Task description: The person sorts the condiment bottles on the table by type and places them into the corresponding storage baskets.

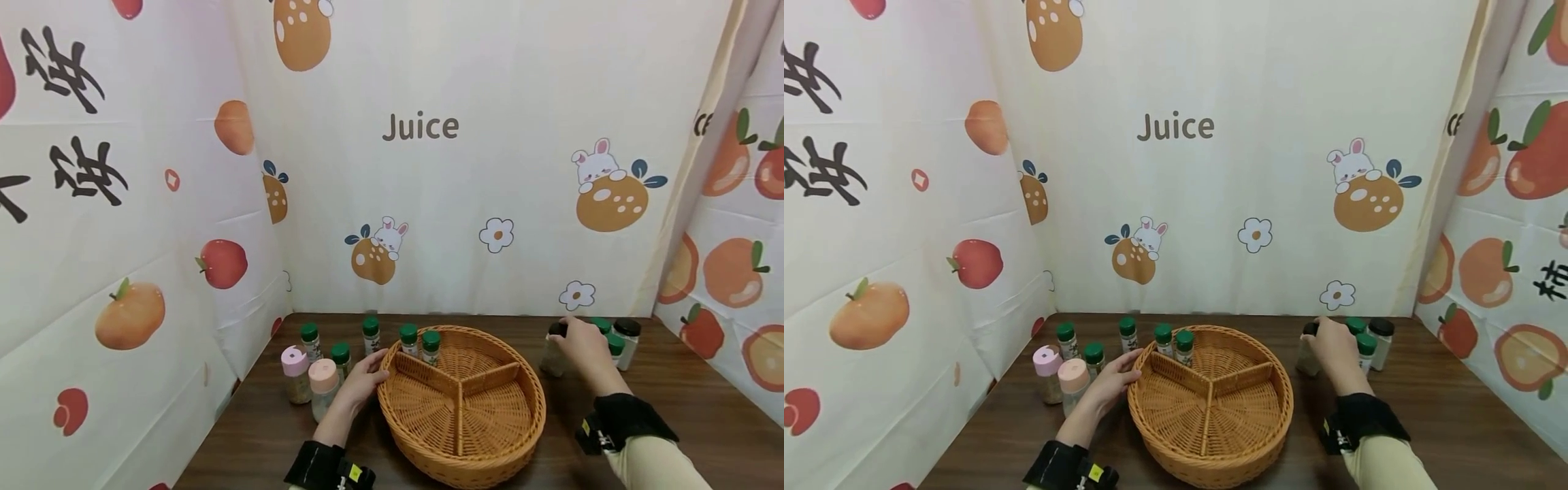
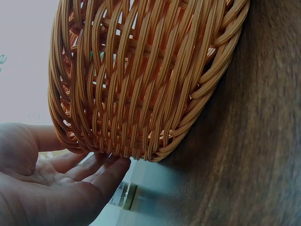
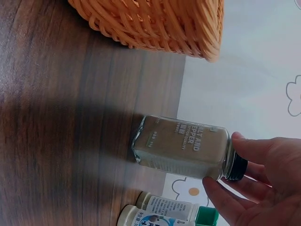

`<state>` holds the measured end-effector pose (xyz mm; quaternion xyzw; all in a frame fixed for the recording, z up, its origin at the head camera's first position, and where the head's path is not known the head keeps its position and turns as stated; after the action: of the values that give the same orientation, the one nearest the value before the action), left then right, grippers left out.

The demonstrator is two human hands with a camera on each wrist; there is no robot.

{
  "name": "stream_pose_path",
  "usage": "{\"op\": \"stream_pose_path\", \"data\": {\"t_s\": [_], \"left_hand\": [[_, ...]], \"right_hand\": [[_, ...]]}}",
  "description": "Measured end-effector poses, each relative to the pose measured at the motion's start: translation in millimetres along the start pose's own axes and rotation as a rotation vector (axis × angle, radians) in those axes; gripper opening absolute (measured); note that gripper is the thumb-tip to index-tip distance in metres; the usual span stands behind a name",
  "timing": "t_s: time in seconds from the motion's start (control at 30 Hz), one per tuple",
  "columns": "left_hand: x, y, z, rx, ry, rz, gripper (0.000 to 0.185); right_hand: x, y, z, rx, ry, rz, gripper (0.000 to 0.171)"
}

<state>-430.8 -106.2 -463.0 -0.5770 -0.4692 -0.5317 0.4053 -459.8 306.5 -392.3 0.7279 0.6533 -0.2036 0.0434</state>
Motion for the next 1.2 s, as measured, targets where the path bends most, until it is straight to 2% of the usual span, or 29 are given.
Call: {"op": "stream_pose_path", "data": {"t_s": [0.37, 0.57, 0.7, 0.83, 1.07, 1.2], "left_hand": [[3.4, 0.4, -5.1, 0.012, -0.024, 0.005, 0.054], [3.3, 0.3, -1.3, 0.013, -0.034, -0.001, 0.054], [0.8, 0.9, -2.0, 0.004, -0.032, 0.021, 0.055], [1.4, 4.6, -4.8, -0.009, -0.057, 0.046, 0.056], [-0.8, 2.3, -2.5, 0.006, -0.032, 0.002, 0.055], [0.5, 1.3, -0.9, 0.006, -0.038, 0.005, 0.055]], "right_hand": [[-5, 0, 0, -0.004, -0.025, 0.036, 0.052], [1, 3, -2, -0.009, -0.035, 0.046, 0.052], [4, 1, 0, -0.003, -0.039, 0.051, 0.052], [4, 1, 3, 0.018, -0.048, 0.018, 0.053], [9, 4, 5, 0.018, -0.061, 0.002, 0.055], [9, 2, 0, 0.015, -0.074, 0.004, 0.054]]}}
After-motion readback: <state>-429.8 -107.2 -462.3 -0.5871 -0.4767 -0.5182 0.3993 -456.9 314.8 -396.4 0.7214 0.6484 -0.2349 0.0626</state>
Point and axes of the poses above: each hand's wrist, its own y-axis away from the middle knuckle, its own z-axis out of the palm, x = y × z, the point moved 6 cm from there along -y, towards the middle knuckle, and after that the axes turned 1 degree about z, right-handed, at the moved point
